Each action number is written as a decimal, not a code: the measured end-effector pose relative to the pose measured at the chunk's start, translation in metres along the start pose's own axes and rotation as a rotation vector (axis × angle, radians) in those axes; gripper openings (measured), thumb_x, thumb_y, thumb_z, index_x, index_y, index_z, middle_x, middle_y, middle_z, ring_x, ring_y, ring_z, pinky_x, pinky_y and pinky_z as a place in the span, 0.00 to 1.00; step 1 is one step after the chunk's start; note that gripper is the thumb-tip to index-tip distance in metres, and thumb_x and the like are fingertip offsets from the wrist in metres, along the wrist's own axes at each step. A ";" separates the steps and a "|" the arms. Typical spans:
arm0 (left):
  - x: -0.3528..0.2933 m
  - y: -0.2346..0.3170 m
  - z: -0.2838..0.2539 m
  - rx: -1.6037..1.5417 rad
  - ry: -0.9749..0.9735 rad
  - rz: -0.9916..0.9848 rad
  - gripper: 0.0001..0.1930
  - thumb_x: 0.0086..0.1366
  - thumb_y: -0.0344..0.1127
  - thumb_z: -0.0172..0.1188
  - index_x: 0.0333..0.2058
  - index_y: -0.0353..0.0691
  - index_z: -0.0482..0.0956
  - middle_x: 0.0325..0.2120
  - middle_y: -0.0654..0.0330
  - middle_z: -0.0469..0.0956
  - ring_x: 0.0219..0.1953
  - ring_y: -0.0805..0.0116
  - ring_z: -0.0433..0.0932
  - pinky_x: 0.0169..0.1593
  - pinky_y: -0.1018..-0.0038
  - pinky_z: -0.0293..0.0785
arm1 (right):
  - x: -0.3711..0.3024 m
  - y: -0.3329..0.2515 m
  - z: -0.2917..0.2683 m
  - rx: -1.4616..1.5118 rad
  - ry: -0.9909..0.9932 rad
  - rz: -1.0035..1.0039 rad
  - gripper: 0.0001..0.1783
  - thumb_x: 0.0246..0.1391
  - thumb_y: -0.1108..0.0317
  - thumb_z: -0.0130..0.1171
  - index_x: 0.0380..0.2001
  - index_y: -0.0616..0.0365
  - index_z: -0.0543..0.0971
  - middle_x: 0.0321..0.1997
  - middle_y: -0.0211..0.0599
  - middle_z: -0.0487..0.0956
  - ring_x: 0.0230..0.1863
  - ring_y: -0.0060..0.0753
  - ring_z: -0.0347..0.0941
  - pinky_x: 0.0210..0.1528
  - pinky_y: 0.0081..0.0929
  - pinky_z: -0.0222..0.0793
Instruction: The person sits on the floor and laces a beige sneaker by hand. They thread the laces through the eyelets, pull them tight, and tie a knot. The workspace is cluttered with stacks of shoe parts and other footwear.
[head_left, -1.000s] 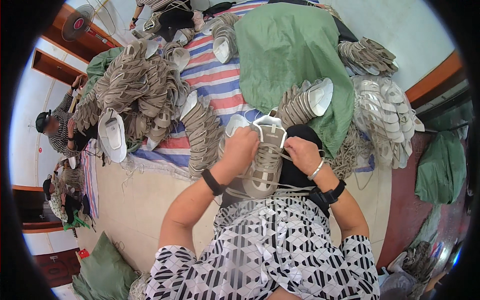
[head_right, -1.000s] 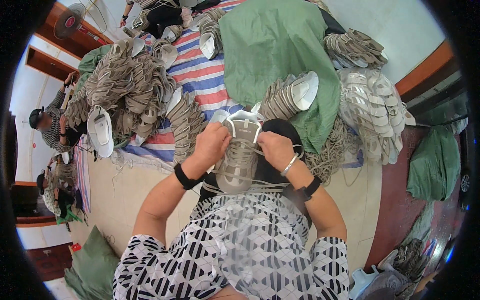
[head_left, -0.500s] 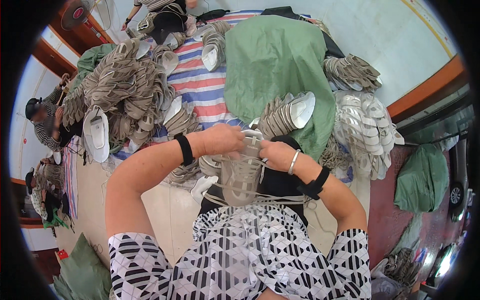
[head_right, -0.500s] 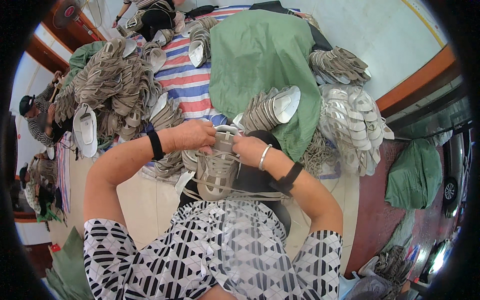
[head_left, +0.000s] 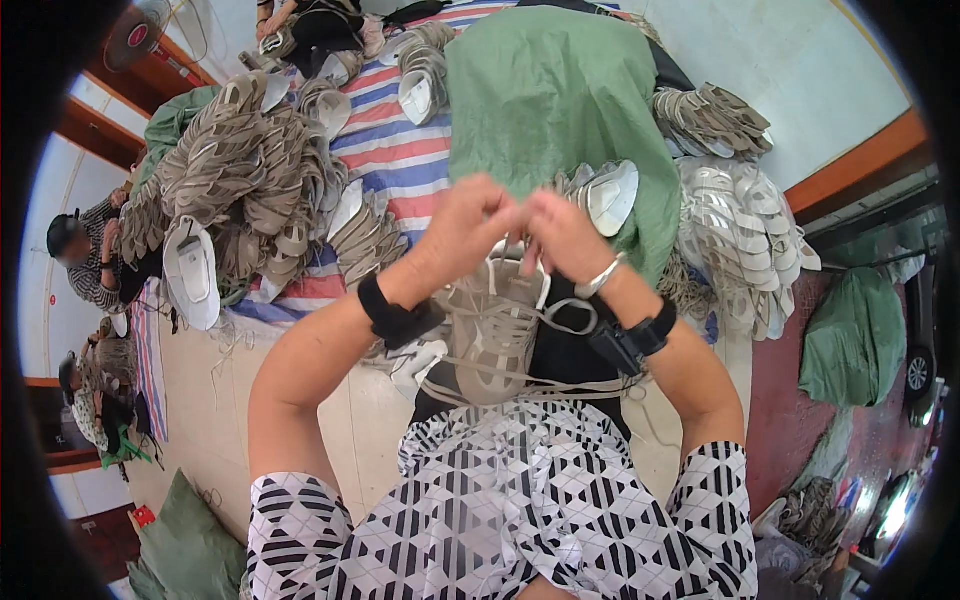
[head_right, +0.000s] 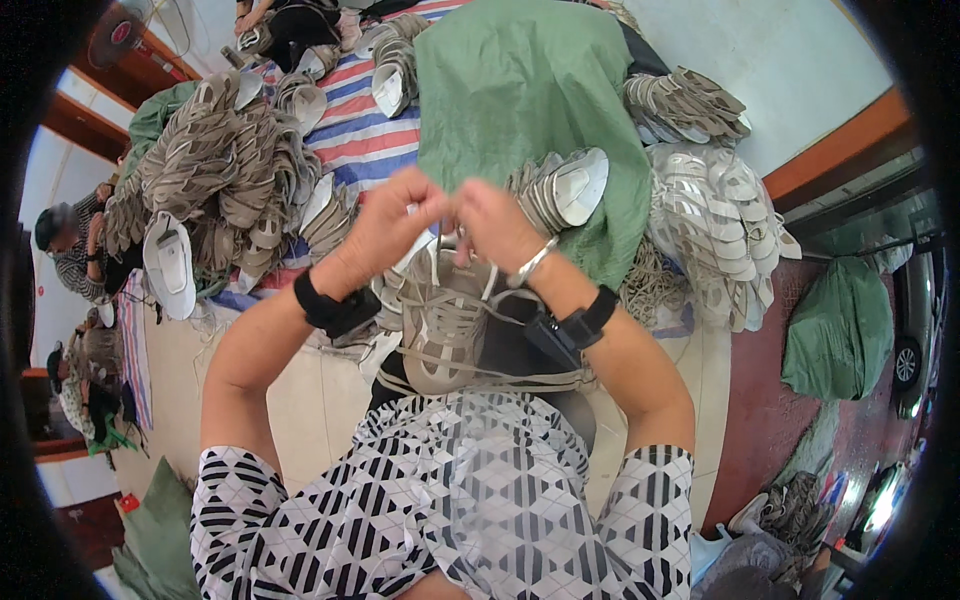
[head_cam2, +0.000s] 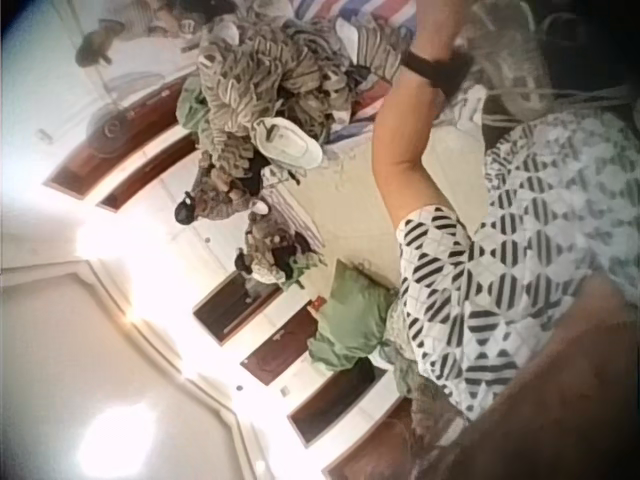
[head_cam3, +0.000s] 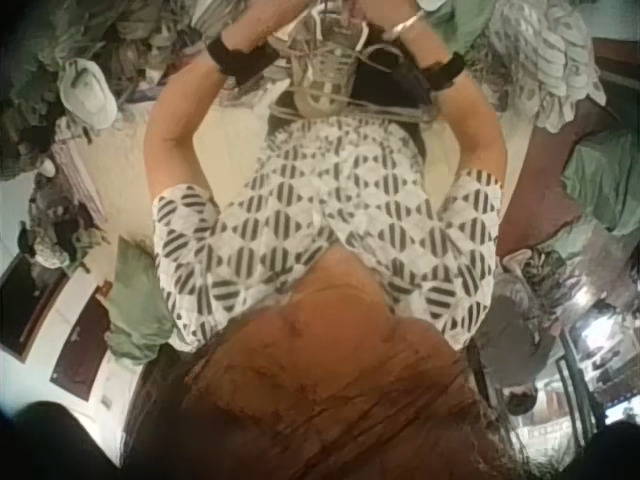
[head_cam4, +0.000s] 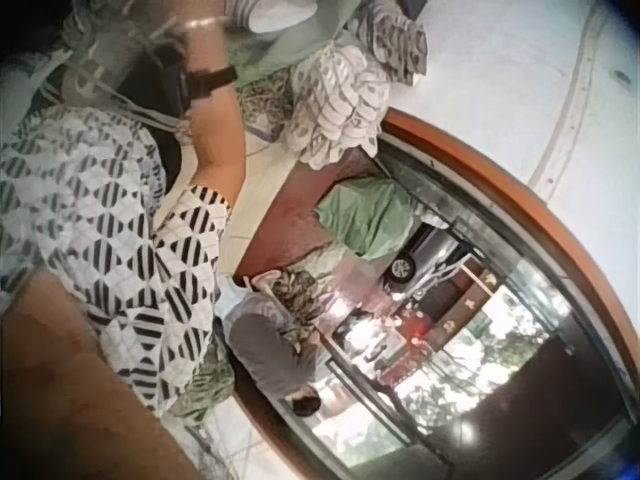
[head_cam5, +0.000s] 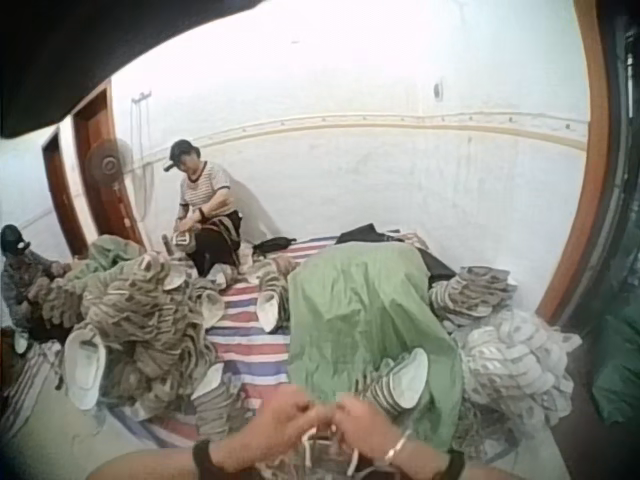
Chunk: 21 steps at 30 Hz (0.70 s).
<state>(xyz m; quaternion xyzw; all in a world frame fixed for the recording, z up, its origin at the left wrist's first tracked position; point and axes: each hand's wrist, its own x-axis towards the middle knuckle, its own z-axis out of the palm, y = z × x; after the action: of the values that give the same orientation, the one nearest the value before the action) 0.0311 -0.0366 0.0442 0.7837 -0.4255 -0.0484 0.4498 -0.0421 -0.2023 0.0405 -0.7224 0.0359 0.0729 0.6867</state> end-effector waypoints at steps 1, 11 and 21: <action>0.011 0.033 -0.018 0.011 0.021 0.038 0.07 0.59 0.33 0.60 0.25 0.36 0.77 0.24 0.63 0.72 0.28 0.75 0.70 0.34 0.78 0.65 | -0.002 -0.022 0.000 0.118 0.025 -0.066 0.11 0.59 0.64 0.50 0.30 0.61 0.72 0.25 0.37 0.77 0.19 0.28 0.76 0.17 0.22 0.69; -0.024 0.110 -0.050 -0.501 0.344 0.105 0.06 0.59 0.34 0.62 0.27 0.38 0.78 0.26 0.64 0.74 0.29 0.77 0.70 0.32 0.78 0.65 | -0.068 -0.107 0.031 0.387 -0.127 -0.345 0.09 0.60 0.69 0.50 0.37 0.64 0.74 0.30 0.32 0.76 0.27 0.21 0.75 0.30 0.17 0.73; -0.054 0.064 -0.019 -0.834 -0.450 -0.387 0.17 0.64 0.48 0.54 0.40 0.38 0.75 0.28 0.70 0.72 0.25 0.85 0.65 0.28 0.86 0.61 | -0.099 -0.075 0.025 0.268 -0.009 -0.389 0.03 0.51 0.79 0.56 0.31 0.64 0.75 0.31 0.27 0.75 0.28 0.15 0.71 0.32 0.15 0.68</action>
<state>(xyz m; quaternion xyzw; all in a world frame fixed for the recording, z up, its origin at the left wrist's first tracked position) -0.0344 0.0000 0.0867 0.5722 -0.3035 -0.4641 0.6043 -0.1295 -0.1783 0.1288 -0.6177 -0.0976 -0.0628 0.7778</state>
